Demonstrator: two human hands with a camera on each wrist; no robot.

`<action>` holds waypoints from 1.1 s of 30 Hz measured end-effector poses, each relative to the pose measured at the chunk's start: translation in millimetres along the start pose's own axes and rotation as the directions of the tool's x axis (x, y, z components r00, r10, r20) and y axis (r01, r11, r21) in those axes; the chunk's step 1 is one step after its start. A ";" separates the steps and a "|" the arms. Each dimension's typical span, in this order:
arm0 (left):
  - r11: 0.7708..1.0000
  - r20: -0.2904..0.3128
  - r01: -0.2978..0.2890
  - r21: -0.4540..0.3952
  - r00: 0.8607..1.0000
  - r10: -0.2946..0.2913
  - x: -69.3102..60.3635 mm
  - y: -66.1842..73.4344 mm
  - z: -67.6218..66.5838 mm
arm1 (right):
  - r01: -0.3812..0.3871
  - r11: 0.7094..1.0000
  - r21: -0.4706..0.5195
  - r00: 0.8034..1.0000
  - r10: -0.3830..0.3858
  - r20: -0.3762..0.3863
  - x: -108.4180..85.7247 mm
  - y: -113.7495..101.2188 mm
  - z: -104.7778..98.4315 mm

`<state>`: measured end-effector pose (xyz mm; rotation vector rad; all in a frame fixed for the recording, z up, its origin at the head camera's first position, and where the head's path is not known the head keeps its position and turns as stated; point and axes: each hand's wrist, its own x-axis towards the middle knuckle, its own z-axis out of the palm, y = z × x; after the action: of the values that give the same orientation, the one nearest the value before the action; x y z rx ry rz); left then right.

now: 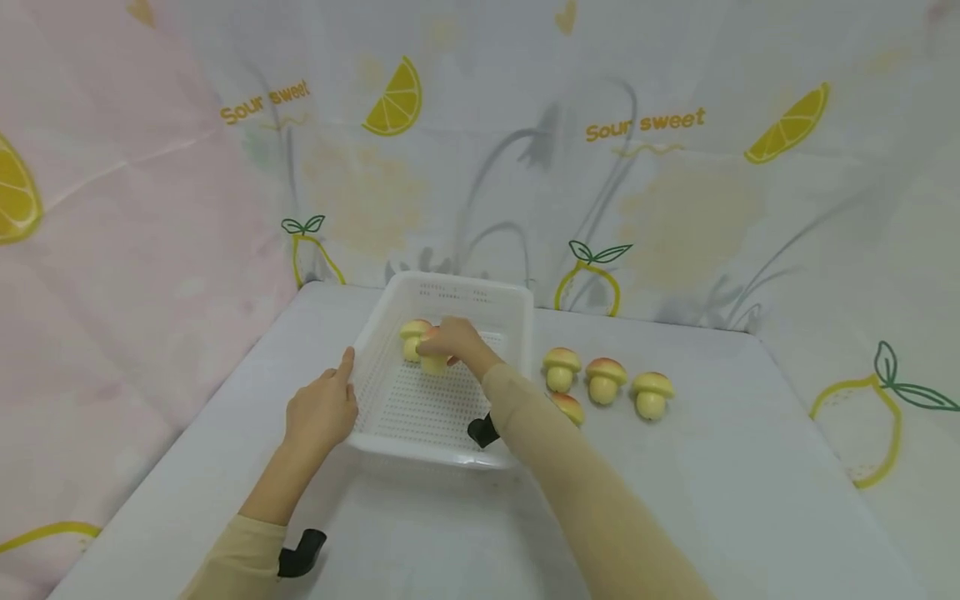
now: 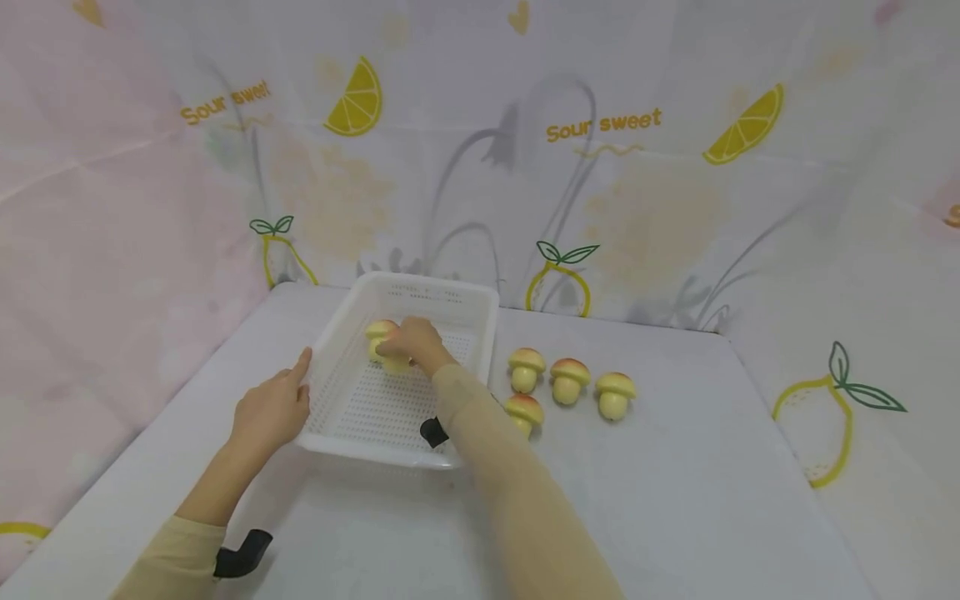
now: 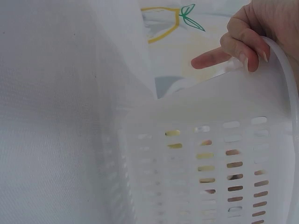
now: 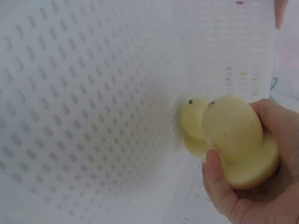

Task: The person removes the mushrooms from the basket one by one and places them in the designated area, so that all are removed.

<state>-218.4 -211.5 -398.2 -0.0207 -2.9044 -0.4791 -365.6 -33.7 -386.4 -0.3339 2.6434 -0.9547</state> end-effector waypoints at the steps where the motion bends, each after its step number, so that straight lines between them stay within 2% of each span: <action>1: 1.000 -0.001 -0.002 -0.004 1.000 0.002 0.2 -0.1 0.0 | 0.006 1.000 0.002 1.000 -0.006 0.002 0.5 -3.8 -0.6; 8: 1.000 0.020 0.014 -0.007 1.000 -0.014 1.8 1.0 -1.2 | 0.096 0.994 -0.060 0.995 -0.098 -0.015 -6.2 -29.7 -9.4; 12: 0.999 0.042 0.031 -0.008 0.999 -0.031 2.8 1.5 -2.3 | 0.119 0.989 -0.088 0.992 -0.122 -0.038 -14.2 -39.0 -14.6; 16: 0.999 0.057 0.040 -0.010 0.998 -0.039 3.1 1.8 -2.8 | 0.110 0.993 -0.052 0.993 -0.112 -0.042 -23.0 -44.9 -21.3; 21: 1.000 0.042 0.029 0.002 0.999 -0.029 3.1 1.0 -2.5 | 0.107 0.994 -0.033 0.993 -0.109 -0.053 -34.4 -50.2 -32.7; 27: 1.000 0.014 0.007 0.003 1.000 -0.007 2.9 -0.2 -3.2 | 0.148 0.989 -0.008 0.986 -0.148 -0.071 -46.5 -52.6 -44.4; 33: 1.000 0.023 -0.002 -0.003 1.000 0.002 0.9 0.4 -3.5 | 0.178 0.984 0.026 0.982 -0.176 -0.067 -54.7 -49.5 -50.9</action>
<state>-218.6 -212.2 -394.7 -0.0296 -2.9260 -0.4865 -328.0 -24.0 -305.6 -0.5478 2.6881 -1.0783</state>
